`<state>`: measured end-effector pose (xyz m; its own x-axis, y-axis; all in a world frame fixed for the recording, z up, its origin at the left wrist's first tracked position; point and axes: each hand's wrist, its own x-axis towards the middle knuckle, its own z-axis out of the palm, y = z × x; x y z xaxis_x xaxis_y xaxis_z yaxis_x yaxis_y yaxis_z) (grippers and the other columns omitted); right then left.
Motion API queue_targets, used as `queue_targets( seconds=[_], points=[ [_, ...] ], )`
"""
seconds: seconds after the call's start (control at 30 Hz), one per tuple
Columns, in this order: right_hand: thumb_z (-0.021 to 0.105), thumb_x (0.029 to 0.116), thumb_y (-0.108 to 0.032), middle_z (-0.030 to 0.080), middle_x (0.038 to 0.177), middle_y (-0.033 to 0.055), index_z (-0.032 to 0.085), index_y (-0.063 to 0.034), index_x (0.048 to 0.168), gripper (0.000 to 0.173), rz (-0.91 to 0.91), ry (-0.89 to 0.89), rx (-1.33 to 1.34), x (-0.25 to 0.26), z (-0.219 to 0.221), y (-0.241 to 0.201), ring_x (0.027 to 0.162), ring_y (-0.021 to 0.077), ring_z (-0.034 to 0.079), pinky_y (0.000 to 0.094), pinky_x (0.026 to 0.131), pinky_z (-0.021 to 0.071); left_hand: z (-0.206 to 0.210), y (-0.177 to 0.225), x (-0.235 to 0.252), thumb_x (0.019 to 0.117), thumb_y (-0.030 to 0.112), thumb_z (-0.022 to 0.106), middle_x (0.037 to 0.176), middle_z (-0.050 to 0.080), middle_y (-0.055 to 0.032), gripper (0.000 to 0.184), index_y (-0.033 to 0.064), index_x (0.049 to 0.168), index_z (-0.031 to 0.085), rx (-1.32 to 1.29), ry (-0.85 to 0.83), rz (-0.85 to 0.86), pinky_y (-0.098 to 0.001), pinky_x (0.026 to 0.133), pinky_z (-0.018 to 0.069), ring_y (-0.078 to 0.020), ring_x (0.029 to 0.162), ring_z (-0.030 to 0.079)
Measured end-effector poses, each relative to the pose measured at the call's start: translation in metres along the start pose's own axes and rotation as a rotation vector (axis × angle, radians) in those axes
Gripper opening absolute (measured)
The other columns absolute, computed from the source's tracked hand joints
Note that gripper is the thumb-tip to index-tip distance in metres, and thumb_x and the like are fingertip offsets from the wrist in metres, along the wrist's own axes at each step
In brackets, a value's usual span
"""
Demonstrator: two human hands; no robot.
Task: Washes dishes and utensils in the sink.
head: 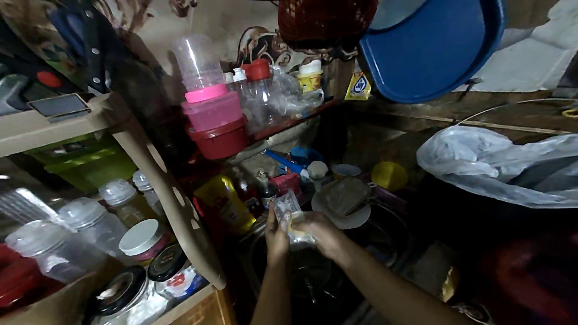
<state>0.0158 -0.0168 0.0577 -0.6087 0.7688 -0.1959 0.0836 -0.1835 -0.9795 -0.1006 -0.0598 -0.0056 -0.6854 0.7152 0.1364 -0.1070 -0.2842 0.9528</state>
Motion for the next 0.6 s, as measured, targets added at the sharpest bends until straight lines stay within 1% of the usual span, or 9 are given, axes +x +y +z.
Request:
queue_targets(
  seconds=[0.07,0.13,0.17,0.23,0.33,0.4,0.47,0.53,0.6],
  points=[
    [0.074,0.0889,-0.008,0.072,0.104,0.0114,0.069,0.0025,0.114,0.028,-0.206,-0.136,-0.200,-0.007,-0.002,0.020,0.096,0.0134,0.069,0.0323,0.089,0.0579,-0.007,0.008,-0.001,0.1073,0.026,0.051,0.139,0.061,-0.0101,0.050,0.0123,0.155,0.043,-0.097,0.025,-0.116,-0.0391,0.099,0.0521,-0.0183,0.118,0.062],
    [0.071,0.0924,-0.011,0.073,0.108,0.0107,0.071,0.0024,0.114,0.026,-0.357,-0.264,-0.387,-0.015,-0.010,0.032,0.102,0.0092,0.068,0.0286,0.095,0.0544,-0.009,0.016,0.002,0.1095,0.029,0.040,0.102,0.070,-0.0073,0.032,0.0119,0.132,0.055,-0.359,0.023,-0.313,-0.0353,0.074,0.0597,-0.0158,0.087,0.069],
    [0.069,0.0949,-0.011,0.073,0.110,0.0115,0.071,0.0031,0.116,0.025,-0.379,-0.299,-0.442,-0.017,-0.013,0.036,0.104,0.0089,0.067,0.0279,0.097,0.0533,-0.008,0.017,0.003,0.1097,0.030,0.035,0.089,0.068,-0.0081,0.032,0.0098,0.121,0.057,-0.491,0.001,-0.405,-0.0357,0.065,0.0596,-0.0171,0.076,0.069],
    [0.066,0.0982,-0.012,0.072,0.108,0.0113,0.070,0.0035,0.115,0.023,-0.341,-0.308,-0.480,-0.014,-0.016,0.038,0.101,0.0095,0.066,0.0284,0.095,0.0529,-0.004,0.015,0.000,0.1106,0.030,0.031,0.081,0.065,-0.0084,0.034,0.0071,0.114,0.057,-0.576,0.012,-0.478,-0.0345,0.060,0.0578,-0.0173,0.069,0.066],
    [0.064,0.0997,-0.015,0.071,0.111,0.0126,0.066,0.0041,0.121,0.029,-0.318,-0.227,-0.383,-0.006,-0.010,0.027,0.103,0.0125,0.068,0.0317,0.096,0.0545,0.007,0.020,-0.003,0.1118,0.030,0.028,0.094,0.066,-0.0084,0.038,0.0073,0.123,0.057,-0.347,0.082,-0.383,-0.0348,0.069,0.0569,-0.0163,0.080,0.066],
    [0.062,0.1031,-0.020,0.071,0.113,0.0150,0.065,0.0017,0.127,0.032,-0.233,-0.102,-0.245,-0.002,-0.003,0.008,0.103,0.0186,0.069,0.0386,0.096,0.0556,0.004,0.013,-0.007,0.1134,0.031,0.024,0.129,0.064,-0.0135,0.047,0.0077,0.147,0.048,-0.025,0.007,-0.168,-0.0392,0.097,0.0531,-0.0194,0.113,0.063],
    [0.059,0.1053,-0.027,0.069,0.113,0.0162,0.064,-0.0015,0.127,0.034,-0.095,-0.010,-0.106,0.010,-0.002,-0.006,0.100,0.0228,0.067,0.0429,0.090,0.0562,0.005,0.006,-0.012,0.1110,0.042,0.024,0.148,0.053,-0.0149,0.058,0.0097,0.158,0.035,0.181,-0.090,-0.011,-0.0416,0.108,0.0471,-0.0206,0.130,0.056],
    [0.058,0.1048,-0.032,0.067,0.112,0.0142,0.061,-0.0041,0.130,0.038,0.018,0.013,0.028,0.031,-0.013,-0.006,0.097,0.0215,0.065,0.0418,0.085,0.0561,0.007,-0.002,-0.016,0.0984,0.052,0.052,0.156,0.044,-0.0158,0.080,0.0104,0.162,0.028,0.247,-0.187,0.060,-0.0429,0.112,0.0444,-0.0224,0.137,0.050],
    [0.059,0.1040,-0.034,0.067,0.112,0.0149,0.059,-0.0037,0.131,0.040,0.100,0.027,0.158,0.043,-0.027,-0.008,0.095,0.0226,0.066,0.0425,0.083,0.0567,0.009,-0.009,-0.014,0.0772,0.057,0.077,0.157,0.041,-0.0189,0.108,0.0143,0.163,0.028,0.305,-0.212,0.090,-0.0481,0.112,0.0444,-0.0286,0.139,0.047]
  ],
)
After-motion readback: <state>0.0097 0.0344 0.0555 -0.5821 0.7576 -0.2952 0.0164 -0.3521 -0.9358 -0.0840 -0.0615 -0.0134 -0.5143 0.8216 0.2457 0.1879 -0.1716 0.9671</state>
